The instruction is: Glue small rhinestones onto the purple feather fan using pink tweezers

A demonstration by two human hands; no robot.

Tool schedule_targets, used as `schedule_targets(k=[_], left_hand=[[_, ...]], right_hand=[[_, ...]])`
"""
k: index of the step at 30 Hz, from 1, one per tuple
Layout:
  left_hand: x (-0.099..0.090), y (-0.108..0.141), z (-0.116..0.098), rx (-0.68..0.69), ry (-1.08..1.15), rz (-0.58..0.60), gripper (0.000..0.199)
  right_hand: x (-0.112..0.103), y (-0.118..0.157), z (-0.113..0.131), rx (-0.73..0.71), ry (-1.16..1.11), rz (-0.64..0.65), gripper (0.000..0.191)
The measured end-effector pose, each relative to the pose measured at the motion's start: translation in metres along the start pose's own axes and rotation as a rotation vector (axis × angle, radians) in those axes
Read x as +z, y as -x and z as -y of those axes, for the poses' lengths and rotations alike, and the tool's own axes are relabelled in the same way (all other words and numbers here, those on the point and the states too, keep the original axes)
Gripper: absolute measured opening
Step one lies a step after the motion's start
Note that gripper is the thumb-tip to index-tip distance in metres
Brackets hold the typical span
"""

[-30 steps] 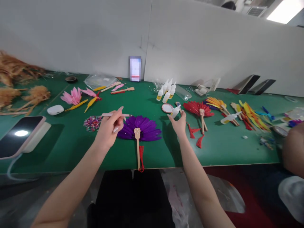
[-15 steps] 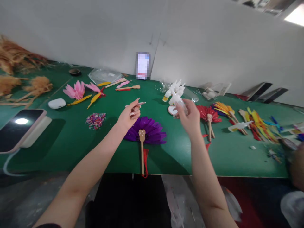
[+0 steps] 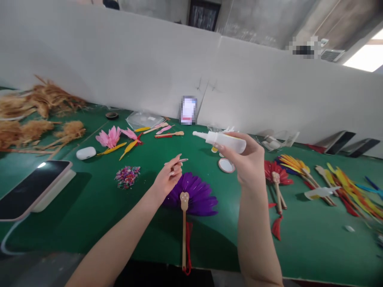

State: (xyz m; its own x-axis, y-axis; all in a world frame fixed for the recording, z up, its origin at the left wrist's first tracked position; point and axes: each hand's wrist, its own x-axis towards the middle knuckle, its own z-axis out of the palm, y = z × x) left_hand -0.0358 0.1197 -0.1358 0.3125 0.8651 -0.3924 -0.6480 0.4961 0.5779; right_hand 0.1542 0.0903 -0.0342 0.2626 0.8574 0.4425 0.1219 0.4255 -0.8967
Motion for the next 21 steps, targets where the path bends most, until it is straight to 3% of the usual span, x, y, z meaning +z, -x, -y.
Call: schedule_targets(k=[8, 14, 17, 21], left_hand=[[0.004, 0.005, 0.016, -0.082, 0.041, 0.098, 0.022], [0.005, 0.008, 0.022, -0.119, 0.125, 0.152, 0.017], [0.008, 0.012, 0.026, -0.145, 0.166, 0.162, 0.020], [0.017, 0.017, 0.030, -0.188, 0.198, 0.143, 0.029]], right_hand=[[-0.005, 0.006, 0.010, 0.117, -0.156, 0.022, 0.024], [-0.009, 0.002, -0.003, -0.047, -0.236, 0.083, 0.014], [-0.011, 0.002, -0.004, -0.023, -0.359, 0.175, 0.015], [-0.011, 0.003, -0.002, 0.032, -0.554, 0.194, 0.018]])
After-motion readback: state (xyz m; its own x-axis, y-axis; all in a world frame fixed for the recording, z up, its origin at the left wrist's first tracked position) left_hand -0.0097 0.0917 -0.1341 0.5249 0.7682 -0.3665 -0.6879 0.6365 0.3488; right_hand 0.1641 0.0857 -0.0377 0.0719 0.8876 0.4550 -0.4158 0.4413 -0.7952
